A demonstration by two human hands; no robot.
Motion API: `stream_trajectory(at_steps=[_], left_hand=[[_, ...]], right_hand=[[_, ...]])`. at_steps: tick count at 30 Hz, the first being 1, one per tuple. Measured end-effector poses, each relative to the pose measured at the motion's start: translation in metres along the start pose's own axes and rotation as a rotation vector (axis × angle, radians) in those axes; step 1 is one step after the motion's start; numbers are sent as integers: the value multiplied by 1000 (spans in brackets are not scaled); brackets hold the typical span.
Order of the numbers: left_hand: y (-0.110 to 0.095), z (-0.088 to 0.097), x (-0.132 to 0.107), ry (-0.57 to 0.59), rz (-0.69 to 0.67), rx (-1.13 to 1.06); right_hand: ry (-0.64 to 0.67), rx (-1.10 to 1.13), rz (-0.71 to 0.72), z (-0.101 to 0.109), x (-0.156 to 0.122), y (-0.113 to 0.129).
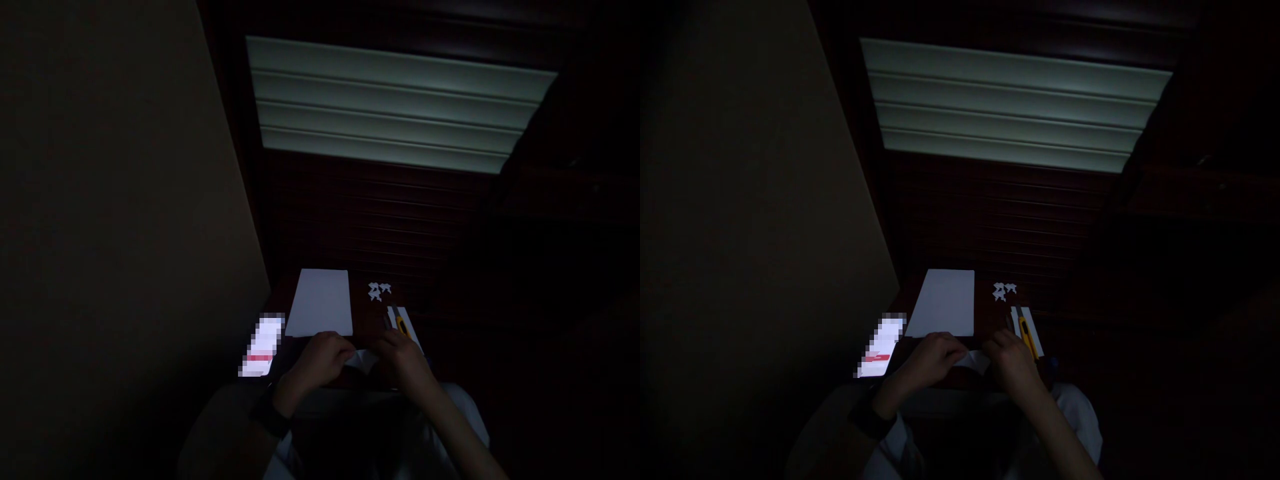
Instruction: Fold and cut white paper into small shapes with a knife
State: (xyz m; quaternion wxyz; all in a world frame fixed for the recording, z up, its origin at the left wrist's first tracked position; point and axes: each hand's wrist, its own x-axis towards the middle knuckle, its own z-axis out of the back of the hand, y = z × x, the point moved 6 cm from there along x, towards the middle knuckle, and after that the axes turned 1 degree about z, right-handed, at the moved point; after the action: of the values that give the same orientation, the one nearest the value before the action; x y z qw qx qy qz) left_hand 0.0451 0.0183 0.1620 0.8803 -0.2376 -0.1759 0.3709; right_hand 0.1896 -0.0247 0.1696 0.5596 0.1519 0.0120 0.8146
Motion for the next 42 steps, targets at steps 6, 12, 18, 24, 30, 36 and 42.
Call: stream_trajectory(at_steps=[6,12,18,24,30,36,42], left_hand=[[7,4,-4,2,9,58],[31,6,-15,-16,36,56],[63,9,-30,-6,66,93],[54,28,-30,-242,169,201],[-9,8,-8,-155,-57,17],[-8,-5,-4,-39,-6,-43],[-3,-3,-6,-56,24,-93]], right_hand=[[-5,23,-13,5,-1,-7],[-47,32,-36,13,-5,-17],[-16,20,-95,12,-10,-28],[20,-2,-119,6,-9,-28],[49,18,-50,0,0,-3],[43,48,-19,3,2,7],[51,49,-27,3,3,5]])
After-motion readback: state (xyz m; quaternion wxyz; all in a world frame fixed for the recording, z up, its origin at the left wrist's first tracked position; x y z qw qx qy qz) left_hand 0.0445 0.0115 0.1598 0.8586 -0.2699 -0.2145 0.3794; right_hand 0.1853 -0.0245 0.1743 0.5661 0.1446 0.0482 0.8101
